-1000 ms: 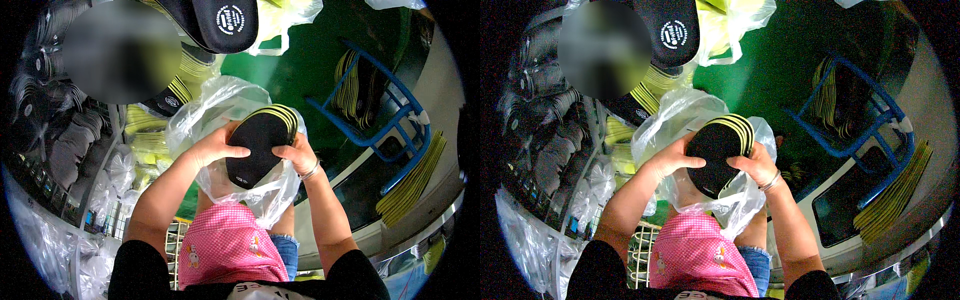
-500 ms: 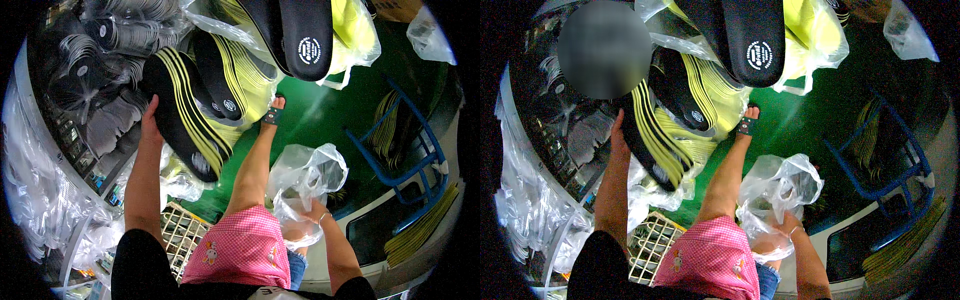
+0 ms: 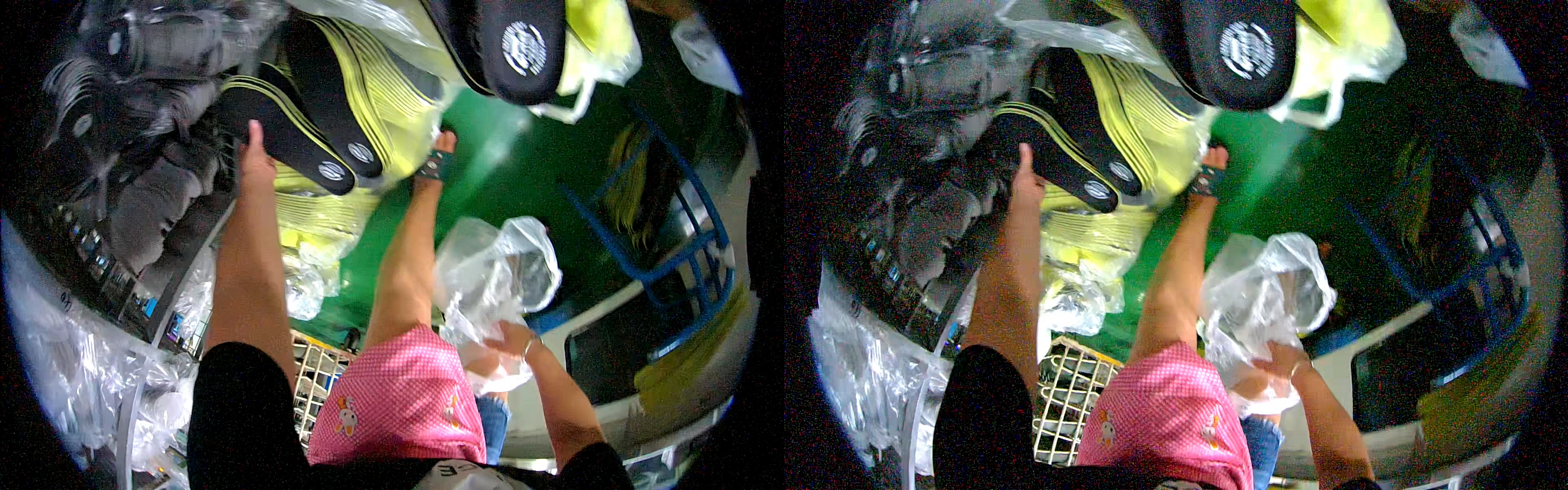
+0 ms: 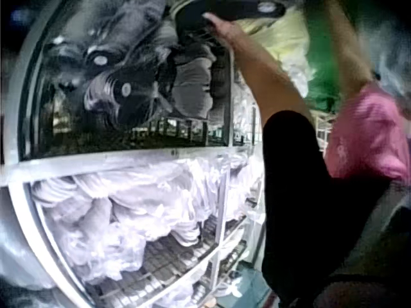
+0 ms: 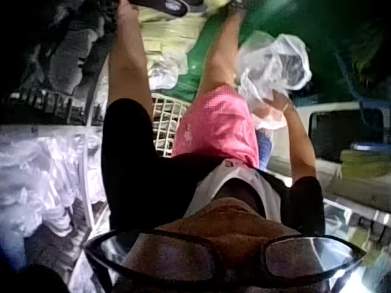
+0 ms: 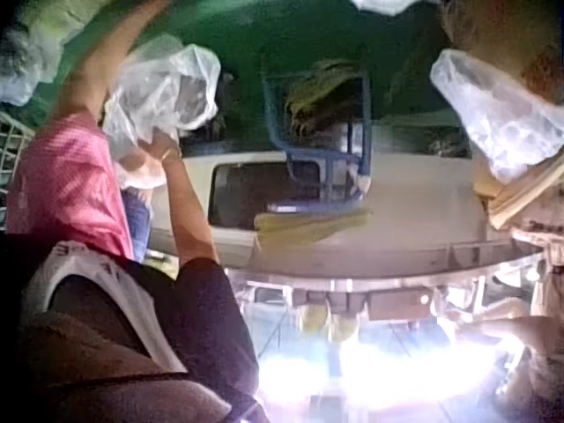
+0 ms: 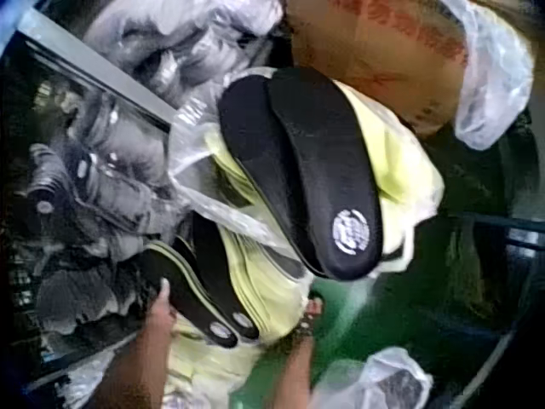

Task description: The person inserts insoles into black shoes on a conveyor belt and retrieves additional insoles from plastic bags on a storage rack.

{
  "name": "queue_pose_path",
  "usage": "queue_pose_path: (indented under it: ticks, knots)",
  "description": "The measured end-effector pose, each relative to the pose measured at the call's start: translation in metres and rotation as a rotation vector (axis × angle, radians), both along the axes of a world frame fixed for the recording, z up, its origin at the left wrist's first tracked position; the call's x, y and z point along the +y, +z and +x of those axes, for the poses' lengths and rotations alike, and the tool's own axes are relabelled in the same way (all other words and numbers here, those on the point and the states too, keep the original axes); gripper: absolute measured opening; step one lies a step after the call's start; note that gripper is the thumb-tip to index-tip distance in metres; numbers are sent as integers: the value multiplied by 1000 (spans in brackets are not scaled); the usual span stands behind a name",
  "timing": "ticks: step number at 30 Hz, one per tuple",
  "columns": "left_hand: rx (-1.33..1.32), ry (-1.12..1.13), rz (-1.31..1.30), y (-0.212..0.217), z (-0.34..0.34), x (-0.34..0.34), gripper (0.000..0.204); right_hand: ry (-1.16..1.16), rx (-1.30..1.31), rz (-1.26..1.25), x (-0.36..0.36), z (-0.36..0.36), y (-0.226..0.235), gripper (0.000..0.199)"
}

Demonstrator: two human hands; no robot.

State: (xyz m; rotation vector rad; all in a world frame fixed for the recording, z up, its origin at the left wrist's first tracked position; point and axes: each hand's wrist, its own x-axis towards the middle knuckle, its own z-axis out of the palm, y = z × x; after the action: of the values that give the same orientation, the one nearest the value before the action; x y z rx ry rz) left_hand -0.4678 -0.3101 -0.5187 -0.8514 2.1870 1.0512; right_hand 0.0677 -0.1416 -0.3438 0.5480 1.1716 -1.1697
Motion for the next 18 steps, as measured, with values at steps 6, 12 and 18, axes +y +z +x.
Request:
queue_pose_path:
  ticks: [6,12,18]
  knots:
    - [-13,-33,177,7,5,7,77,-389,-17,144,15,-16,12,55]
    - [27,-274,-31,19,26,52,71,-402,-67,184,18,-26,25,53]
    - [6,-261,-209,-24,-30,-21,66,-554,-79,285,-1,-11,7,45]
